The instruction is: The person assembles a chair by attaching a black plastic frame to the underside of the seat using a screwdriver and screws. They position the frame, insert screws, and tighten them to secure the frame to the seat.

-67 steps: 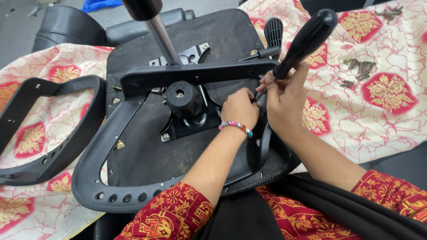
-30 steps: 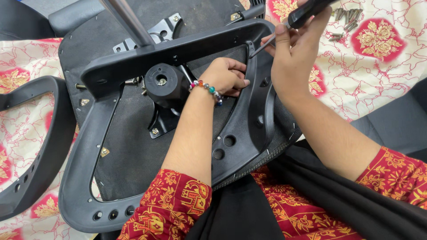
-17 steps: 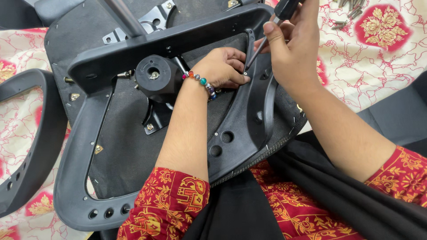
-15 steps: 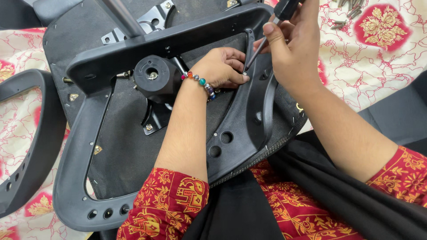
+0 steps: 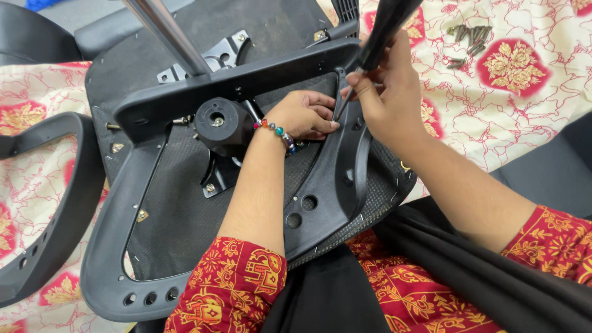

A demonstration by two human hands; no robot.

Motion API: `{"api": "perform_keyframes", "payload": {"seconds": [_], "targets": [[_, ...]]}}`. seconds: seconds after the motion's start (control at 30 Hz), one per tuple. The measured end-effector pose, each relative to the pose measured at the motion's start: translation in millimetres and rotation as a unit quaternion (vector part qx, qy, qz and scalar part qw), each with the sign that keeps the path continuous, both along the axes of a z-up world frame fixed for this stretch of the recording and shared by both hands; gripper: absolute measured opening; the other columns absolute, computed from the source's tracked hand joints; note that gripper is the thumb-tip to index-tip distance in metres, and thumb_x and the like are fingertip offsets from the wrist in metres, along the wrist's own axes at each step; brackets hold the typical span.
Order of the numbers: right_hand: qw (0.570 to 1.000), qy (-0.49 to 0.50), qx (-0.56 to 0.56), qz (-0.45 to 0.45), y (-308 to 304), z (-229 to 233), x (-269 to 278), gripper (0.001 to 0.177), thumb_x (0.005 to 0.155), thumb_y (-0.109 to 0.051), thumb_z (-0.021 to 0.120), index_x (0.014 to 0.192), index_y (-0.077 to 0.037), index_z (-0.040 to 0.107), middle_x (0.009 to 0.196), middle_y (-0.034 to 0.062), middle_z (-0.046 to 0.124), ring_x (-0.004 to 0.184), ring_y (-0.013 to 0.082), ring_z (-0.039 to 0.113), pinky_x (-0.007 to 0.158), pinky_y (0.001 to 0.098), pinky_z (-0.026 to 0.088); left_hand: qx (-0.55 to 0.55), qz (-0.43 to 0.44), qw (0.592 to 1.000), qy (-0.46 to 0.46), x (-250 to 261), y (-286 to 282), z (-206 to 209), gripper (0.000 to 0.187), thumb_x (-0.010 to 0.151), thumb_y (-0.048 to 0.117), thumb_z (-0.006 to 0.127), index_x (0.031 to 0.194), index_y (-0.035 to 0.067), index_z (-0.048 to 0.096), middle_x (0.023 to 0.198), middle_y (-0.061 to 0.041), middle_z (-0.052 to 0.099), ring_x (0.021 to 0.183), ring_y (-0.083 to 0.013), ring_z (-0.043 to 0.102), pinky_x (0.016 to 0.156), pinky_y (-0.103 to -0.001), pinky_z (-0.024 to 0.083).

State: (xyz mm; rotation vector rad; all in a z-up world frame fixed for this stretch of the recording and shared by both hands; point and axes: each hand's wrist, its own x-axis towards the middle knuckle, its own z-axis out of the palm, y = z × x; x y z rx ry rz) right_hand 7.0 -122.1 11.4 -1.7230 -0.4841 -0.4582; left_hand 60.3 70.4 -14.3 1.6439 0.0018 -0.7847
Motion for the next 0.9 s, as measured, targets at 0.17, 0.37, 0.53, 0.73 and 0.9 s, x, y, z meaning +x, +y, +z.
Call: {"api": "perform_keyframes", "payload": {"seconds": [0.17,0.37,0.53,0.73,0.9], "targets": [[0.994,-0.027,-0.082,-0.065,19,18,-24,0.036,0.104,0.008,0.059,0.134,-0.001,0.040,0.111,0.0140,0.065,0.093,0.0222,0.075,0.076,0.0323,0.060,-0.053,-0.027,0.997,-0.043,4,-4,-29,0.039,0.078,-0.004,0.081,0.116,-0.004,0.071,0.082,-0.002,0.068,0.069,-0.0107,0.065,0.060,-0.026,0.058],[0.984,-0.009,-0.135,-0.118,37,36,-39,0.036,0.103,0.000,0.064,0.129,0.000,0.039,0.100,0.0174,0.062,0.085,0.0304,0.068,0.068,0.0373,0.054,0.149,0.042,0.967,-0.203,-8,-23,-33,0.036,0.069,0.008,0.085,0.103,0.004,0.077,0.081,-0.009,0.073,0.078,-0.0220,0.071,0.069,-0.034,0.055],[0.989,0.042,-0.085,-0.116,37,35,-38,0.034,0.103,-0.005,0.062,0.127,0.000,0.039,0.099,0.0158,0.061,0.084,0.0282,0.071,0.065,0.0364,0.056,0.249,0.140,0.910,-0.300,-37,-27,-15,0.044,0.059,0.017,0.094,0.091,0.003,0.067,0.087,-0.013,0.073,0.087,-0.0311,0.073,0.077,-0.039,0.058],[0.981,0.030,-0.123,-0.149,41,33,-31,0.038,0.102,-0.008,0.063,0.129,0.001,0.038,0.094,0.0180,0.062,0.080,0.0328,0.068,0.066,0.0420,0.051,0.213,0.168,0.921,-0.277,-62,-30,4,0.030,0.074,0.008,0.083,0.100,0.008,0.068,0.080,-0.010,0.075,0.083,-0.0273,0.075,0.076,-0.038,0.059],[0.980,0.036,-0.137,-0.138,38,33,-29,0.040,0.103,-0.009,0.062,0.132,0.002,0.036,0.093,0.0182,0.065,0.082,0.0353,0.067,0.069,0.0456,0.049,0.187,0.168,0.940,-0.232,-57,-30,19,0.035,0.072,0.003,0.083,0.102,0.009,0.065,0.080,-0.010,0.076,0.082,-0.0238,0.077,0.077,-0.035,0.060]]}}
